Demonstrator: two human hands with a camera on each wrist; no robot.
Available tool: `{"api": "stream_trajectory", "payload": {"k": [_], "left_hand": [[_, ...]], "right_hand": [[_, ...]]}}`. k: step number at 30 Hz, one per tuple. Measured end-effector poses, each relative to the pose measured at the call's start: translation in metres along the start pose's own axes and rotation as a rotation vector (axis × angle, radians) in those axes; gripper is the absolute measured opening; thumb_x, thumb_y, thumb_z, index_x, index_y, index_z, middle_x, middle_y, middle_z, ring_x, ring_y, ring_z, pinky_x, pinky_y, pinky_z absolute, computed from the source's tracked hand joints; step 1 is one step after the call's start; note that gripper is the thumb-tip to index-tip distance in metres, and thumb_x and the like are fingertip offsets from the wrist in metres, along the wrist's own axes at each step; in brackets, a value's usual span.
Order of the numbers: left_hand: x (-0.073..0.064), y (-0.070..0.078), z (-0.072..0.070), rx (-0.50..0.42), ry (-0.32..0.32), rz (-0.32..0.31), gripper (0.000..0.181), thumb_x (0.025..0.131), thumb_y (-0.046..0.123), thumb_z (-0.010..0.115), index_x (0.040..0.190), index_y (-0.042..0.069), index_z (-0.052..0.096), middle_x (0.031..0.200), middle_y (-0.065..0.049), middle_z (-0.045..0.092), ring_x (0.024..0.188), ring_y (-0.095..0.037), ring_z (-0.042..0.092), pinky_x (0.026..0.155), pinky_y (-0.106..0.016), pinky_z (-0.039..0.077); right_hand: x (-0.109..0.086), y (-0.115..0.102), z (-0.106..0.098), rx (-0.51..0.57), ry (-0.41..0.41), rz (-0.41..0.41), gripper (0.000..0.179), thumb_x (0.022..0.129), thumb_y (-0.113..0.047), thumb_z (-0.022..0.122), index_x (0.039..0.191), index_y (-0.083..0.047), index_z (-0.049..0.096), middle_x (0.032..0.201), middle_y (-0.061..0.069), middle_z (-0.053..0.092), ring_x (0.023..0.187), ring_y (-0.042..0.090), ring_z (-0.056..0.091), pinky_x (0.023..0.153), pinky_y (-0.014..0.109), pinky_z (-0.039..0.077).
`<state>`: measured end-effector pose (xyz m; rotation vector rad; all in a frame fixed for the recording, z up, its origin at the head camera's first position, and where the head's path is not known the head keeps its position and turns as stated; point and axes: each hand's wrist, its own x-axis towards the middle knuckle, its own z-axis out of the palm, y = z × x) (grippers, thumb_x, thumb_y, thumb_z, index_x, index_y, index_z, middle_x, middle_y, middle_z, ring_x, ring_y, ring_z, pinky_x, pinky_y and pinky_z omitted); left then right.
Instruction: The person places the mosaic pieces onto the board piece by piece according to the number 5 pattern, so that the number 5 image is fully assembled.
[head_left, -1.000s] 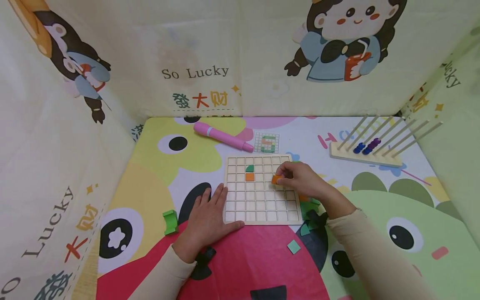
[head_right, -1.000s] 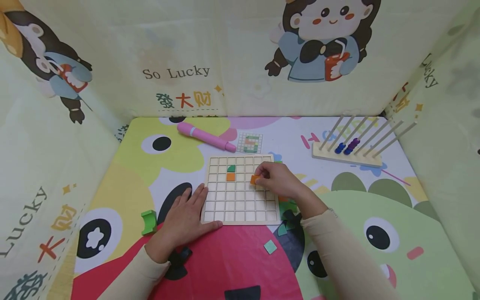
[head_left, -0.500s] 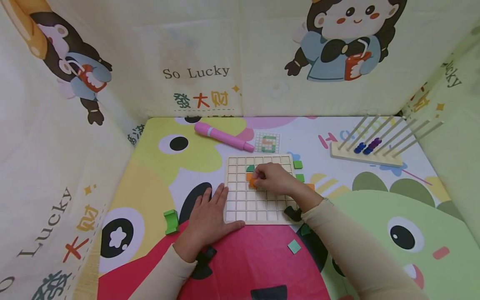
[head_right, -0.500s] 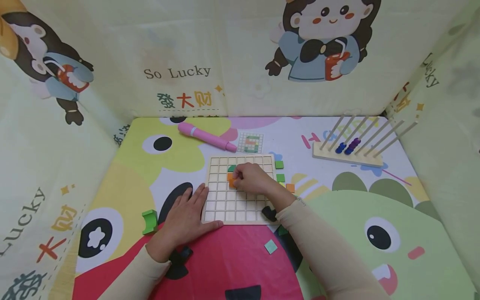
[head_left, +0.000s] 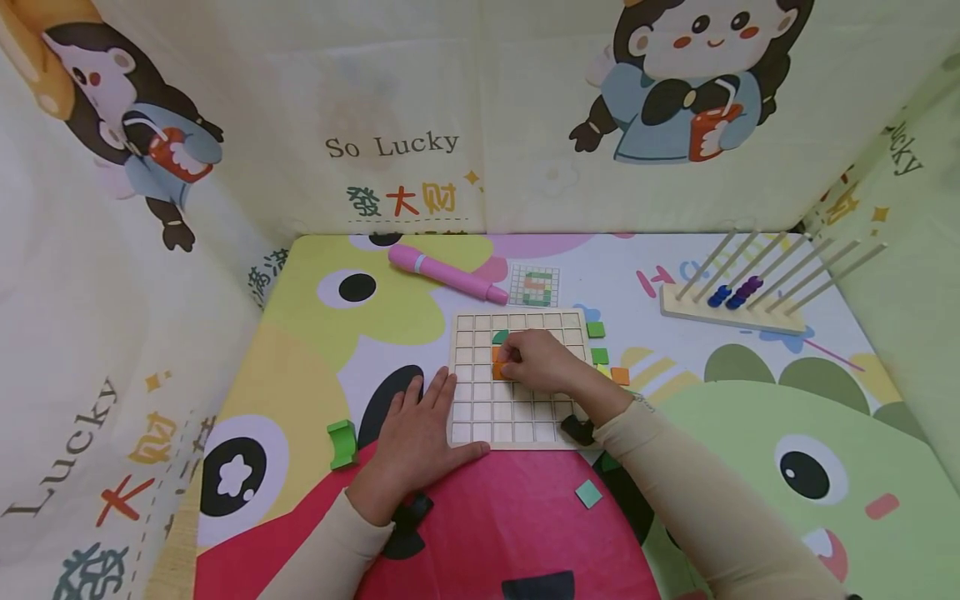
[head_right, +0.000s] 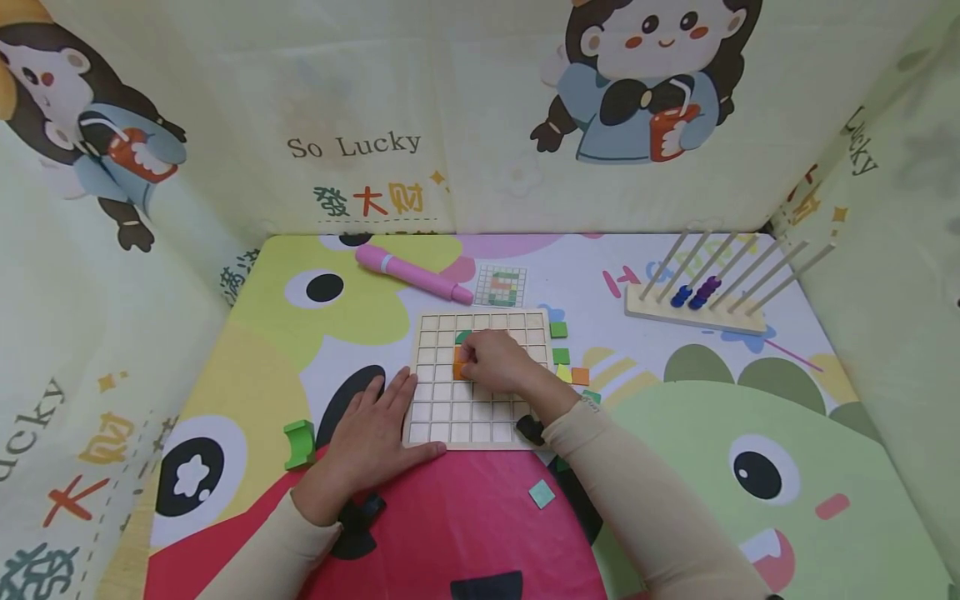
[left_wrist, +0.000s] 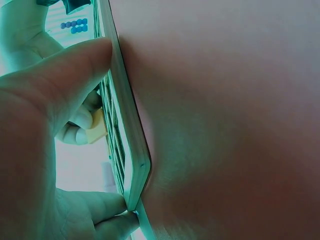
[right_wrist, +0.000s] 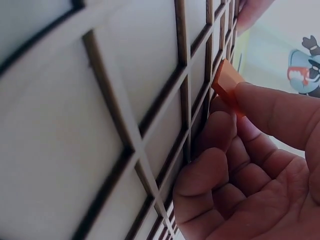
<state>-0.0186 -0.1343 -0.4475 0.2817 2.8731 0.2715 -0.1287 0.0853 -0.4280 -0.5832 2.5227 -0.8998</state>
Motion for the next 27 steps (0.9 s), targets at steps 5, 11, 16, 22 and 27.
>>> {"api": "stream_trajectory", "payload": {"k": [5,11,16,22,27], "left_hand": [[0.000,0.000,0.000,-0.003,-0.002,0.000,0.114,0.081,0.080,0.064,0.165,0.013,0.028,0.172,-0.006,0.025,0.155,-0.045,0.026,0.122,-0.063,0.027],[0.000,0.000,0.000,0.003,0.000,-0.002,0.114,0.081,0.081,0.064,0.165,0.013,0.028,0.172,-0.006,0.025,0.155,-0.045,0.025,0.122,-0.062,0.027],[0.000,-0.001,0.001,0.003,0.002,0.000,0.114,0.081,0.081,0.064,0.165,0.013,0.028,0.172,-0.005,0.025,0.155,-0.045,0.025,0.122,-0.062,0.027],[0.000,0.000,0.001,0.005,0.003,-0.001,0.114,0.080,0.080,0.065,0.165,0.013,0.029,0.172,-0.006,0.025,0.154,-0.045,0.026,0.122,-0.062,0.027],[0.000,0.000,0.001,0.008,0.015,0.005,0.115,0.079,0.081,0.065,0.164,0.012,0.030,0.171,-0.007,0.027,0.153,-0.046,0.028,0.121,-0.062,0.028]], "right_hand": [[0.000,-0.002,0.001,-0.030,-0.002,0.014,0.004,0.094,-0.013,0.072,0.094,-0.011,0.068,0.085,-0.001,0.064,0.083,0.016,0.056,0.076,0.031,0.047],[0.000,-0.006,0.002,-0.078,0.001,0.010,0.004,0.096,-0.013,0.071,0.093,-0.011,0.068,0.084,-0.001,0.064,0.081,0.017,0.056,0.076,0.031,0.048],[0.002,-0.008,0.004,-0.140,0.012,0.022,0.004,0.096,-0.014,0.071,0.094,-0.012,0.069,0.086,-0.001,0.065,0.083,0.017,0.057,0.078,0.032,0.050],[0.002,-0.012,0.007,-0.205,0.023,0.030,0.004,0.098,-0.015,0.071,0.094,-0.013,0.070,0.086,0.000,0.067,0.085,0.019,0.060,0.081,0.036,0.053],[0.001,-0.014,0.008,-0.240,0.036,0.006,0.004,0.097,-0.013,0.071,0.094,-0.011,0.073,0.089,0.001,0.069,0.088,0.020,0.065,0.083,0.037,0.056]]}}
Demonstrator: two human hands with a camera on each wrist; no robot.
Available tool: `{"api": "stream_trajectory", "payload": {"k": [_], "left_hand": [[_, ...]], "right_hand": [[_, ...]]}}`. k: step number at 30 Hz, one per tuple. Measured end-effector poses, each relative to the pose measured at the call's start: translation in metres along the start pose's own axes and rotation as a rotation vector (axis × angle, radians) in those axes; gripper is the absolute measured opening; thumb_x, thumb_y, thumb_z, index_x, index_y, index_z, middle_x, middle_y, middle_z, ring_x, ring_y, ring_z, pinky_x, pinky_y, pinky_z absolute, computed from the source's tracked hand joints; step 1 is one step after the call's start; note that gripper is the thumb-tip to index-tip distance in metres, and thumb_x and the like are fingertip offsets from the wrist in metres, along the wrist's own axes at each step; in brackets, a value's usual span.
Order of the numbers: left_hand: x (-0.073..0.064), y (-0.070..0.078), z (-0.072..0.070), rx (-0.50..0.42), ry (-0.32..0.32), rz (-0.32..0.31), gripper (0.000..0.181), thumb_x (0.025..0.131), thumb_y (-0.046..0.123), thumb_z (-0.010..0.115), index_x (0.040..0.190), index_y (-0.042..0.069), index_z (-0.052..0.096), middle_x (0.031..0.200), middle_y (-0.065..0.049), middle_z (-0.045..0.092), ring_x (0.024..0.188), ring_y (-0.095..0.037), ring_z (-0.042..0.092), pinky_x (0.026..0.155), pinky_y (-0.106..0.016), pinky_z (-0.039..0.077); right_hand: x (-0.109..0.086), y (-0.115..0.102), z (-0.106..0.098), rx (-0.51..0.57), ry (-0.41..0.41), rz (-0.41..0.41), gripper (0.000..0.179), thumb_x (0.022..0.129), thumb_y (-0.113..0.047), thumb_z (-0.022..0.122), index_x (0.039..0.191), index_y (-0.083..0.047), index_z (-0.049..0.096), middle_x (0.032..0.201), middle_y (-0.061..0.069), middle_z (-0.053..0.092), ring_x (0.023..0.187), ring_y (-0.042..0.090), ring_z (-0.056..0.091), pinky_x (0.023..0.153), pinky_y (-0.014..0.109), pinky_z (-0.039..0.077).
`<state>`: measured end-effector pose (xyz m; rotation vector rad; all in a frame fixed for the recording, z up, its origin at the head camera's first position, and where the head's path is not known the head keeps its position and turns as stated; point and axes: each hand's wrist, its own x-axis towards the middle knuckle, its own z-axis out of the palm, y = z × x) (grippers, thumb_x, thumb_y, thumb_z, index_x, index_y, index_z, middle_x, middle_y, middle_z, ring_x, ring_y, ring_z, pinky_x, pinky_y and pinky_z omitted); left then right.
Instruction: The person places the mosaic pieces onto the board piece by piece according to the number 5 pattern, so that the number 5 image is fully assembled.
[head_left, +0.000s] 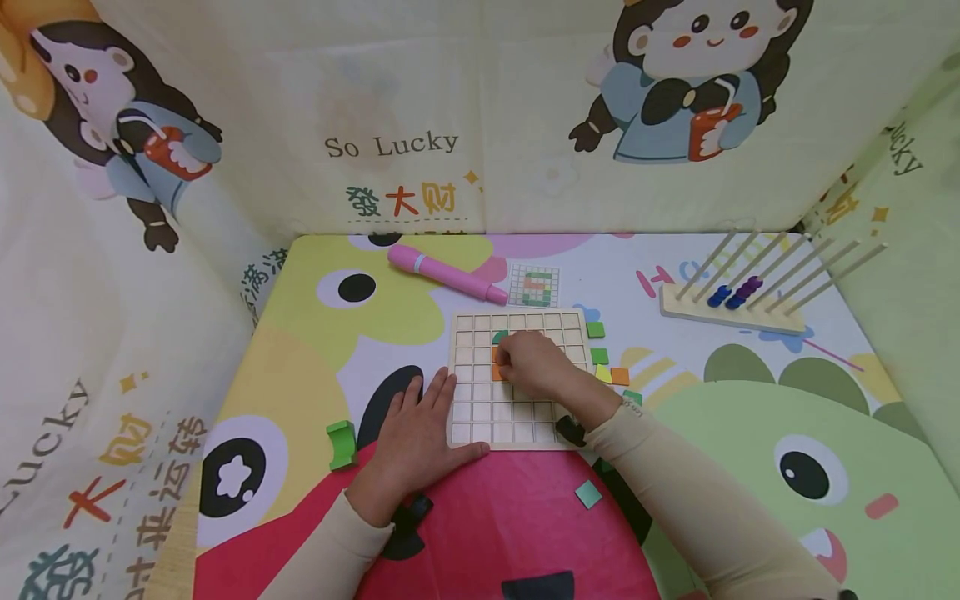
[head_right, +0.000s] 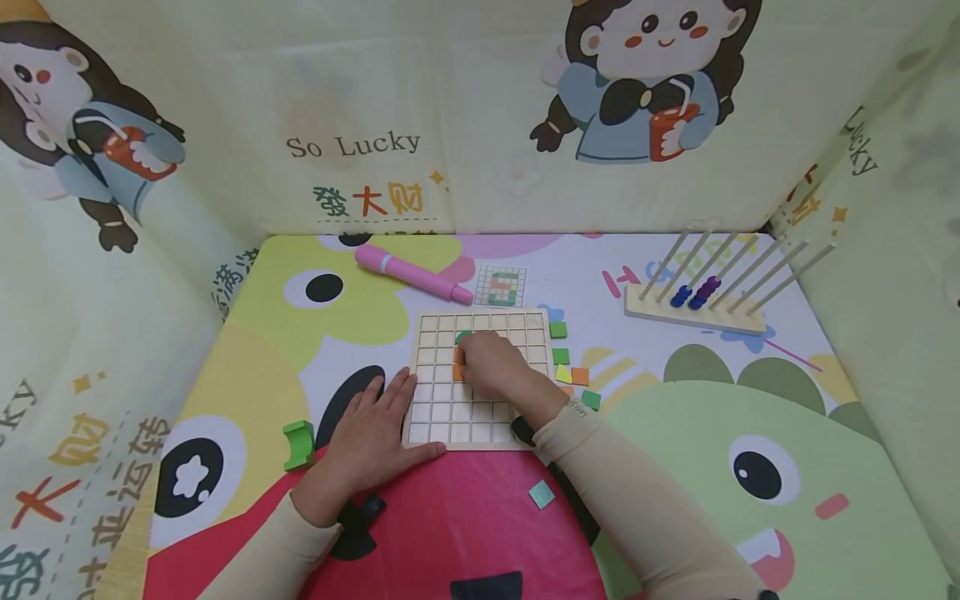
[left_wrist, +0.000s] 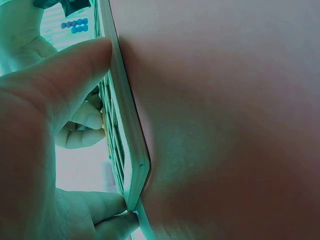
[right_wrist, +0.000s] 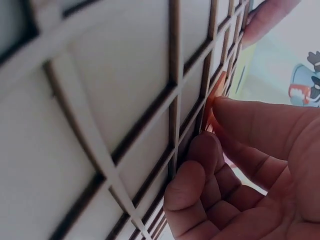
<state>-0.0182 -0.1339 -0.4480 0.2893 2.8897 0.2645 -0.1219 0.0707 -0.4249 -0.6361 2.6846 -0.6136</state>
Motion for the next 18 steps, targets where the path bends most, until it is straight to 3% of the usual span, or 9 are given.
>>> {"api": "stream_trajectory", "payload": {"k": [7,14,18], "left_hand": [[0.000,0.001,0.001,-0.005,-0.002,0.004,0.114,0.080,0.080,0.066,0.164,0.012,0.030,0.171,-0.007,0.027,0.153,-0.046,0.028,0.121,-0.062,0.028],[0.000,0.002,0.002,-0.014,-0.007,-0.003,0.115,0.079,0.080,0.066,0.165,0.013,0.029,0.172,-0.007,0.027,0.154,-0.046,0.026,0.121,-0.062,0.028],[0.000,0.001,0.002,-0.016,-0.007,-0.009,0.116,0.079,0.079,0.067,0.165,0.013,0.028,0.172,-0.007,0.026,0.154,-0.046,0.026,0.121,-0.063,0.027]], "right_hand": [[-0.006,0.003,-0.002,0.039,0.008,0.013,0.004,0.096,-0.014,0.072,0.098,-0.011,0.074,0.090,0.000,0.069,0.086,0.019,0.063,0.082,0.036,0.055],[-0.029,0.033,-0.011,0.153,0.073,-0.034,0.007,0.095,-0.016,0.070,0.100,-0.012,0.072,0.089,-0.001,0.068,0.082,0.016,0.060,0.078,0.035,0.052],[-0.044,0.050,-0.020,0.170,0.091,0.010,0.012,0.096,-0.018,0.071,0.104,-0.010,0.071,0.092,0.001,0.068,0.083,0.017,0.060,0.076,0.035,0.052]]}}
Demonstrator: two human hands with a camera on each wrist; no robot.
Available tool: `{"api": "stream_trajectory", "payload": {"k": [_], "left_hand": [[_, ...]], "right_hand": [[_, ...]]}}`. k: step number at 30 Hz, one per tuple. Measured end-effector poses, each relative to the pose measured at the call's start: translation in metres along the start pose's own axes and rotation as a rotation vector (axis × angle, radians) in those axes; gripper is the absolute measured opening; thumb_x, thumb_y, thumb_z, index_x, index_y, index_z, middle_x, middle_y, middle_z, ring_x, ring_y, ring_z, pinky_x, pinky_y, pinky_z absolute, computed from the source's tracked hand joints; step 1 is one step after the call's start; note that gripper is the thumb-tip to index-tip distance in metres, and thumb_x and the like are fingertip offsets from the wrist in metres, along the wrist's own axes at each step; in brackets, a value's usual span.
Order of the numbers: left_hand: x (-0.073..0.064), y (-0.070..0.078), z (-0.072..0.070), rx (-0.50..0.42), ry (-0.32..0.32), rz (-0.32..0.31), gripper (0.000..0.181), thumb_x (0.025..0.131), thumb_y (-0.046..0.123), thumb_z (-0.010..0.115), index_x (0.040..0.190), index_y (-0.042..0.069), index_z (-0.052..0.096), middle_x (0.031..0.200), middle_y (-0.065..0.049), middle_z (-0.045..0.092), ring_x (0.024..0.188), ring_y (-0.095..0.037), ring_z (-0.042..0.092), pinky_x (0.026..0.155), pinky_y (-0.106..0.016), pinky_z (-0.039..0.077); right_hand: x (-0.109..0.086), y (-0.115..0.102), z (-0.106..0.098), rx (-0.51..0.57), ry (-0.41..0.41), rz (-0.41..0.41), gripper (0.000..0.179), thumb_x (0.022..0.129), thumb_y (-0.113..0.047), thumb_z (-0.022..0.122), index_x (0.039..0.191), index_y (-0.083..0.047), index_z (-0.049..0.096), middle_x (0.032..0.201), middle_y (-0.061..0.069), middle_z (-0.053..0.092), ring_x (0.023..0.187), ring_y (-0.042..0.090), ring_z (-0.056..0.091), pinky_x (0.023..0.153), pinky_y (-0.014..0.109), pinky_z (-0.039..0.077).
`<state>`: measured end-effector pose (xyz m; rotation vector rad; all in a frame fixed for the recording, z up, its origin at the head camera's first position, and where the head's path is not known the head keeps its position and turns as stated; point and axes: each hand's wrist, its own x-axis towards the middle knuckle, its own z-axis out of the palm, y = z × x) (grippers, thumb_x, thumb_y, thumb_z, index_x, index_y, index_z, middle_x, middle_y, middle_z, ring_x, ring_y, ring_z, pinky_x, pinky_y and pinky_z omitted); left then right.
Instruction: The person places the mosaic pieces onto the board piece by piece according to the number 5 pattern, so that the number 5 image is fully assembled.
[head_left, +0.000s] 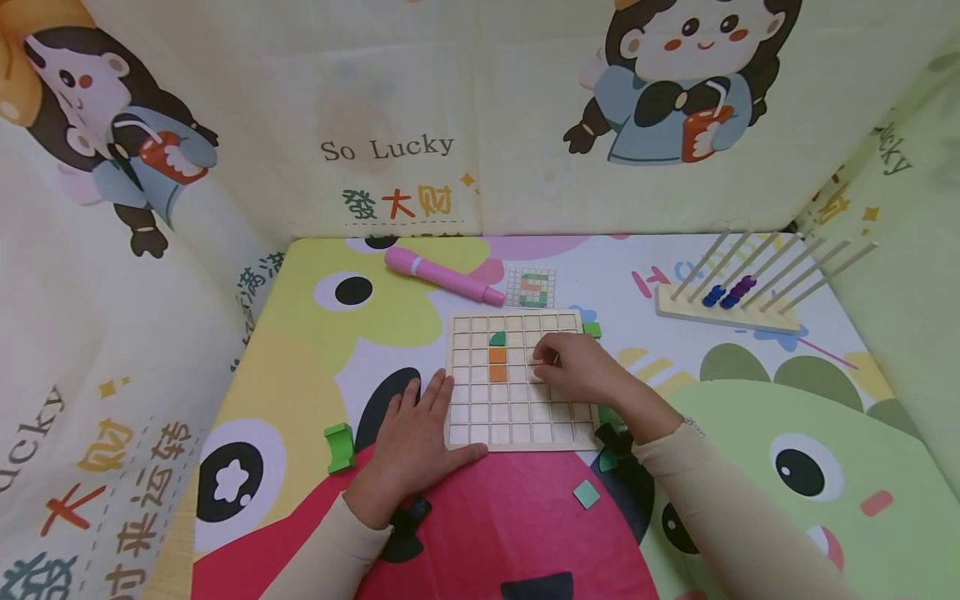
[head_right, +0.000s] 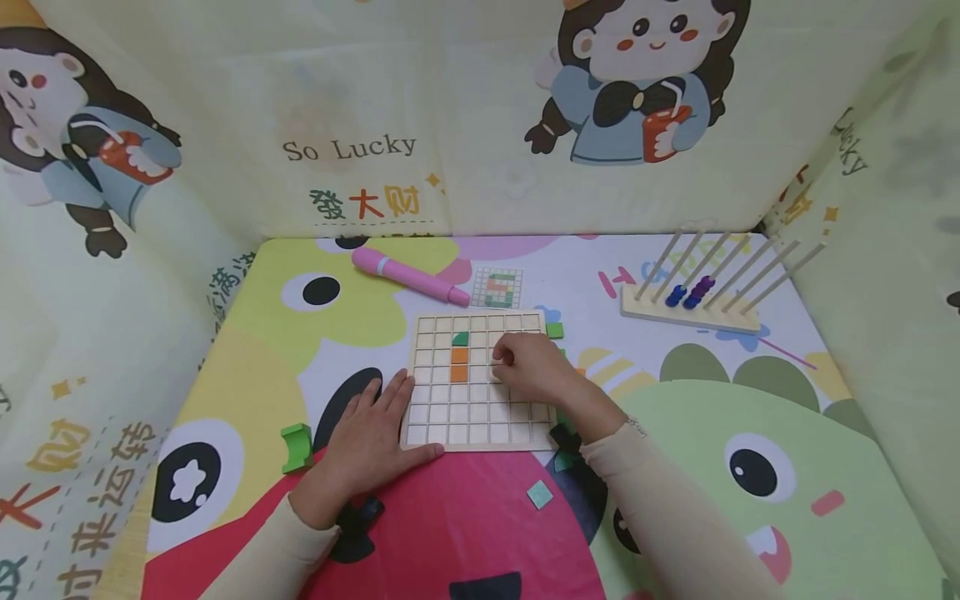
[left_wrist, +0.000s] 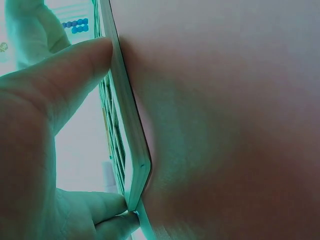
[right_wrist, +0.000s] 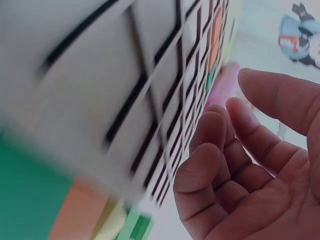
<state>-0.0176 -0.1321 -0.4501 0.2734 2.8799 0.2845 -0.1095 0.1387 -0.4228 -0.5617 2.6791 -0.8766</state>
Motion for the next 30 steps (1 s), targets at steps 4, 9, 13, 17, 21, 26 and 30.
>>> {"api": "stream_trajectory", "payload": {"k": [4,9,13,17,21,26,30], "left_hand": [[-0.001,0.000,0.000,0.000,-0.003,0.000,0.115,0.079,0.079,0.068,0.165,0.013,0.028,0.172,-0.008,0.026,0.154,-0.046,0.025,0.122,-0.063,0.027],[-0.002,0.000,0.000,0.004,-0.002,0.001,0.115,0.079,0.078,0.067,0.165,0.012,0.028,0.172,-0.008,0.026,0.154,-0.045,0.025,0.122,-0.063,0.027],[-0.002,0.000,-0.001,0.008,-0.001,0.004,0.115,0.079,0.078,0.067,0.165,0.012,0.028,0.172,-0.008,0.026,0.154,-0.046,0.026,0.122,-0.063,0.027],[-0.002,0.000,-0.001,0.010,0.004,0.008,0.115,0.079,0.079,0.067,0.165,0.012,0.028,0.171,-0.008,0.027,0.154,-0.046,0.026,0.121,-0.063,0.027],[-0.002,0.000,-0.001,0.011,0.006,0.008,0.115,0.079,0.078,0.067,0.165,0.012,0.028,0.171,-0.008,0.027,0.154,-0.046,0.027,0.121,-0.063,0.028],[-0.002,0.001,-0.002,0.009,0.003,0.008,0.115,0.079,0.078,0.067,0.165,0.011,0.029,0.171,-0.008,0.027,0.153,-0.046,0.027,0.121,-0.062,0.027],[-0.001,0.001,-0.001,0.003,-0.003,0.008,0.115,0.080,0.078,0.067,0.165,0.011,0.028,0.172,-0.008,0.026,0.154,-0.046,0.026,0.122,-0.062,0.027]], "right_hand": [[-0.013,0.016,-0.012,0.031,0.006,0.069,0.019,0.097,-0.020,0.069,0.111,-0.008,0.069,0.094,0.003,0.068,0.082,0.018,0.060,0.072,0.033,0.052],[-0.027,0.038,-0.027,0.042,0.033,0.100,0.026,0.098,-0.021,0.069,0.118,-0.005,0.069,0.094,0.005,0.067,0.080,0.018,0.059,0.069,0.033,0.050],[-0.039,0.053,-0.036,0.021,0.038,0.128,0.027,0.098,-0.021,0.069,0.119,-0.004,0.069,0.096,0.008,0.067,0.082,0.020,0.061,0.069,0.033,0.051],[-0.048,0.065,-0.040,-0.002,0.033,0.154,0.029,0.098,-0.022,0.069,0.120,-0.003,0.068,0.102,0.010,0.069,0.090,0.024,0.064,0.074,0.036,0.052],[-0.052,0.073,-0.038,-0.024,0.024,0.175,0.032,0.097,-0.024,0.072,0.119,-0.001,0.069,0.103,0.012,0.069,0.090,0.026,0.062,0.075,0.037,0.052],[-0.053,0.076,-0.034,-0.052,0.024,0.196,0.029,0.095,-0.023,0.074,0.114,-0.001,0.072,0.103,0.013,0.068,0.089,0.026,0.058,0.076,0.037,0.051],[-0.055,0.075,-0.034,-0.058,0.034,0.206,0.028,0.094,-0.020,0.076,0.113,0.000,0.073,0.105,0.014,0.067,0.091,0.027,0.058,0.079,0.041,0.053]]}}
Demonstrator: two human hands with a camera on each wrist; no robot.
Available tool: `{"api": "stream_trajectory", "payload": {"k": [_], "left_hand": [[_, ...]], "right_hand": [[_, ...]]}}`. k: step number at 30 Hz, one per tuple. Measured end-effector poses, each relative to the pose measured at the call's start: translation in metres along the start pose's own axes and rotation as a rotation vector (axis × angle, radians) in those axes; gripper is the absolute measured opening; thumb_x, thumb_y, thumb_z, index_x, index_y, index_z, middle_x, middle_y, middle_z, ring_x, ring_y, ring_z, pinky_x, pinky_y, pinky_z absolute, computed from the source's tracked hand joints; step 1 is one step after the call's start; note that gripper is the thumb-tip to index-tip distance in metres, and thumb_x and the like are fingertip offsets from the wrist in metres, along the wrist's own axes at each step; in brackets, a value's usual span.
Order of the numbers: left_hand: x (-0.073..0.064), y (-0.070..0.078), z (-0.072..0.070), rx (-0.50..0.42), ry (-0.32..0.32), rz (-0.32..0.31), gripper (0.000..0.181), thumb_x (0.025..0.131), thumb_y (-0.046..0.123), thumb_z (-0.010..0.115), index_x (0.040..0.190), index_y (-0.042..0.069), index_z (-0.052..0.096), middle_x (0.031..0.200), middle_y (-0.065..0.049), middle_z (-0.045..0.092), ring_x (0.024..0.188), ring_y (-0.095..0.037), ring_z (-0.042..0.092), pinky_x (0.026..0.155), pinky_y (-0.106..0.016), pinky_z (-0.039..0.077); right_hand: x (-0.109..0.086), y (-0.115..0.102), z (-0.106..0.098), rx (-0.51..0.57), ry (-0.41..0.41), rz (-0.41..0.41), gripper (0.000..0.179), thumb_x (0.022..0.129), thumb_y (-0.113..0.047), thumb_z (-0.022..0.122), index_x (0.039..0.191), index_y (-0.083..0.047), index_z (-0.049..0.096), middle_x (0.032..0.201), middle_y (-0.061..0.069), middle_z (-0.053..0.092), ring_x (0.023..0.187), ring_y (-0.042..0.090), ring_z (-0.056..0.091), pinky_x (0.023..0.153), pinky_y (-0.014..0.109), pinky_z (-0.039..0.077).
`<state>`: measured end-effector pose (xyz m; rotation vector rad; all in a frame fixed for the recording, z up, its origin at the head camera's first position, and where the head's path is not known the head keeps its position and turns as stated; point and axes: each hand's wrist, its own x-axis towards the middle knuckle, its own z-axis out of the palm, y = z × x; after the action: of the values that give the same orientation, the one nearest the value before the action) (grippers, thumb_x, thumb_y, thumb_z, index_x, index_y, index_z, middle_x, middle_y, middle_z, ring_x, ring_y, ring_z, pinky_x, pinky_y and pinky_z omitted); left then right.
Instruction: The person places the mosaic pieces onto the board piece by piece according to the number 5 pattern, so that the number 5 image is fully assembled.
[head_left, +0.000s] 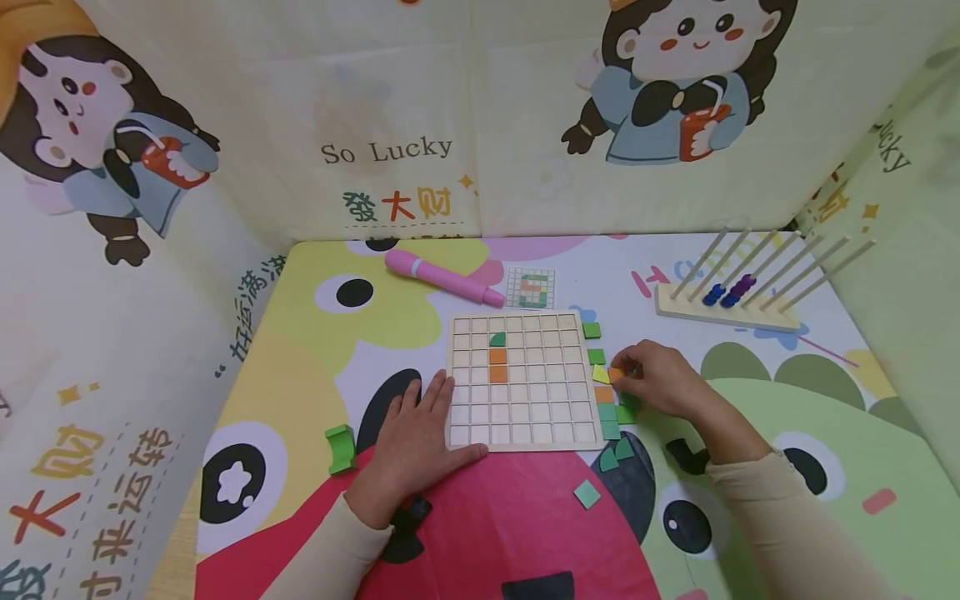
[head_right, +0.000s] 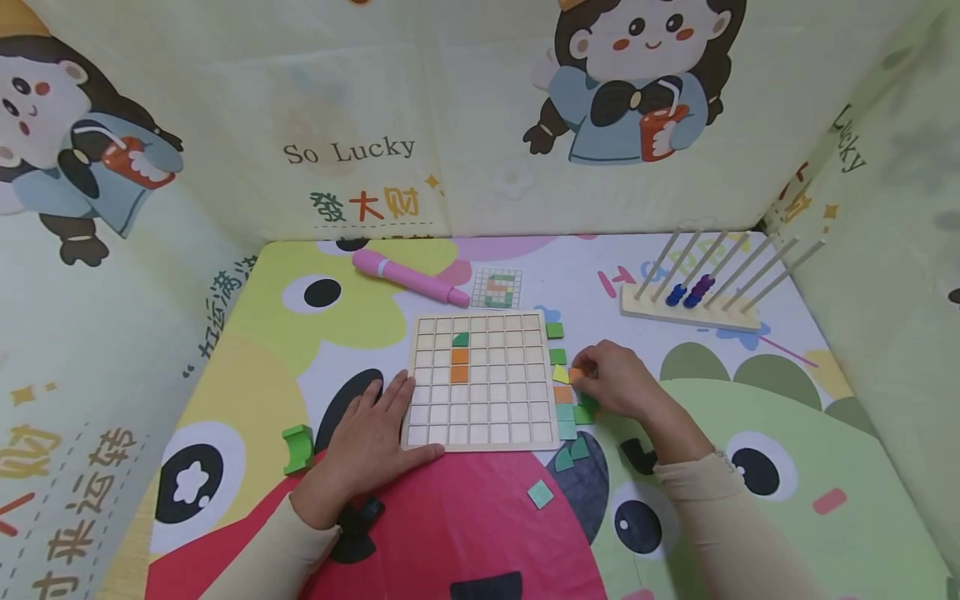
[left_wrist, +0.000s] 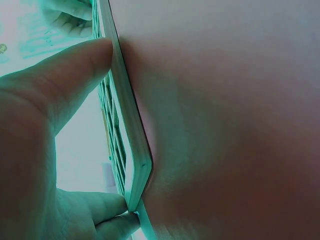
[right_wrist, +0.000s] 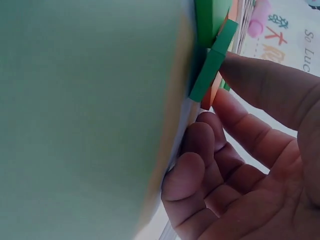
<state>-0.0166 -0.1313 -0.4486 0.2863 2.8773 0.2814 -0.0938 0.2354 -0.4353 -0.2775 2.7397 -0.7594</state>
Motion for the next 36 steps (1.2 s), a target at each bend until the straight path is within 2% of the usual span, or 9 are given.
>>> {"api": "stream_trajectory", "payload": {"k": [5,13,19,25,30,36], "left_hand": [[0.000,0.001,0.001,-0.007,0.005,0.002,0.115,0.079,0.079,0.067,0.165,0.011,0.028,0.172,-0.008,0.026,0.154,-0.047,0.026,0.122,-0.063,0.027],[0.000,0.000,0.000,-0.006,0.012,0.002,0.115,0.079,0.078,0.068,0.165,0.011,0.029,0.171,-0.008,0.027,0.153,-0.047,0.026,0.121,-0.063,0.027],[0.000,0.000,0.000,-0.008,0.009,0.003,0.115,0.079,0.078,0.068,0.164,0.011,0.029,0.171,-0.008,0.028,0.153,-0.046,0.027,0.121,-0.063,0.027],[-0.001,0.000,-0.001,-0.007,0.011,0.003,0.115,0.079,0.078,0.068,0.164,0.011,0.029,0.171,-0.008,0.028,0.153,-0.046,0.027,0.121,-0.063,0.028],[-0.001,0.000,-0.001,-0.006,0.005,-0.001,0.114,0.080,0.078,0.067,0.165,0.012,0.028,0.171,-0.008,0.027,0.154,-0.046,0.026,0.121,-0.063,0.027],[-0.001,0.001,-0.001,-0.003,-0.002,-0.004,0.115,0.079,0.078,0.068,0.165,0.012,0.028,0.172,-0.007,0.027,0.154,-0.046,0.027,0.122,-0.063,0.026]], "right_hand": [[-0.001,0.000,0.001,-0.004,0.013,-0.005,0.025,0.092,-0.017,0.077,0.109,0.000,0.073,0.102,0.015,0.066,0.089,0.027,0.058,0.078,0.042,0.054],[0.000,0.000,0.003,0.011,0.013,0.011,0.017,0.092,-0.017,0.077,0.101,-0.007,0.067,0.095,0.009,0.068,0.087,0.024,0.058,0.076,0.037,0.052],[-0.001,-0.001,0.000,0.020,0.003,-0.017,0.012,0.094,-0.015,0.075,0.100,-0.009,0.066,0.096,0.006,0.071,0.088,0.023,0.060,0.078,0.037,0.051],[0.003,-0.005,-0.006,0.070,0.026,-0.050,0.010,0.097,-0.015,0.072,0.103,-0.009,0.066,0.094,0.005,0.068,0.087,0.022,0.058,0.077,0.036,0.049],[0.012,-0.019,-0.004,0.147,0.030,-0.115,0.010,0.097,-0.014,0.072,0.103,-0.008,0.066,0.091,0.003,0.068,0.084,0.020,0.058,0.074,0.033,0.049],[0.025,-0.044,0.002,0.183,-0.014,-0.172,0.011,0.097,-0.015,0.073,0.101,-0.008,0.065,0.091,0.002,0.068,0.085,0.018,0.059,0.077,0.033,0.050]]}}
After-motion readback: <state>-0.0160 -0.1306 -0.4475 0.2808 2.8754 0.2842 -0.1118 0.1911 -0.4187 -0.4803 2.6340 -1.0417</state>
